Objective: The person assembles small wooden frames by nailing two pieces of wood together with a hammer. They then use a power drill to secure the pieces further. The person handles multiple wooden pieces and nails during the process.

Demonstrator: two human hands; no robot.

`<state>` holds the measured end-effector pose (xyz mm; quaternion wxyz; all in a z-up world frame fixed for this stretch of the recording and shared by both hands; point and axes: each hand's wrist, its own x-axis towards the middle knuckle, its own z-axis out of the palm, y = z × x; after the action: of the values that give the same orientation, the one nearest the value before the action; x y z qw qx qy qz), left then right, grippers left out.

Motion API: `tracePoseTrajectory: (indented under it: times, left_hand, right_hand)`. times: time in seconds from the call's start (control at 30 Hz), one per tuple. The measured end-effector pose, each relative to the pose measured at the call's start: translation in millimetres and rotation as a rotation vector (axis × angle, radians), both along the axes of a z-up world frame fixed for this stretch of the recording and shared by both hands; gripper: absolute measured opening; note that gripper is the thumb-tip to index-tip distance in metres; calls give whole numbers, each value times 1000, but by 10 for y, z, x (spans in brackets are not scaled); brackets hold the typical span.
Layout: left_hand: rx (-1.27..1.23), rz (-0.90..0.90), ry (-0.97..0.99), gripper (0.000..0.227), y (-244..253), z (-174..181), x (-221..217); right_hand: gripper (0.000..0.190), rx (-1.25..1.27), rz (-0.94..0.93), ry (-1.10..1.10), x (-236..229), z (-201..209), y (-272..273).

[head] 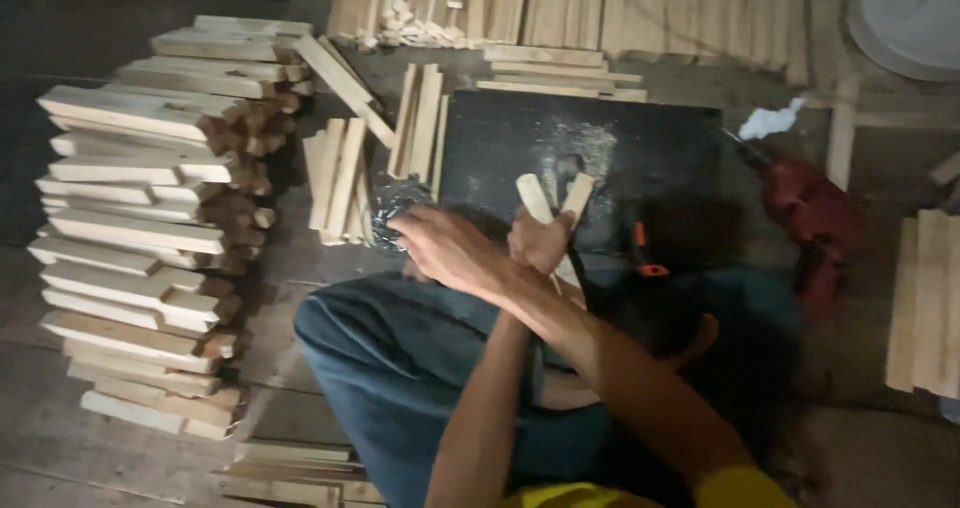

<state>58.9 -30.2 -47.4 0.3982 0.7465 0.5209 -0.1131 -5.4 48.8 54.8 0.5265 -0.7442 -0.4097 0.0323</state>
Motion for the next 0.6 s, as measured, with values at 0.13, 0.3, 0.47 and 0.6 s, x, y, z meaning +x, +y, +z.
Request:
tracePoseTrajectory:
  times: [0.13, 0.3, 0.47, 0.6]
  left_hand:
    - [-212, -233, -210, 81, 311, 110, -402]
    - [-485, -316, -263, 100, 511, 519, -495]
    - [-419, -313, -194, 93, 454, 410, -465]
    - [-404, -347, -198, 81, 489, 527, -478]
  right_hand:
    - [32, -590, 6, -199, 310, -1342, 785]
    - [38, -890, 30, -253, 511, -1926, 1094]
    - [41, -626, -114, -443, 346, -2205, 1015]
    - [59, -643, -182, -534, 318, -2266, 1039]
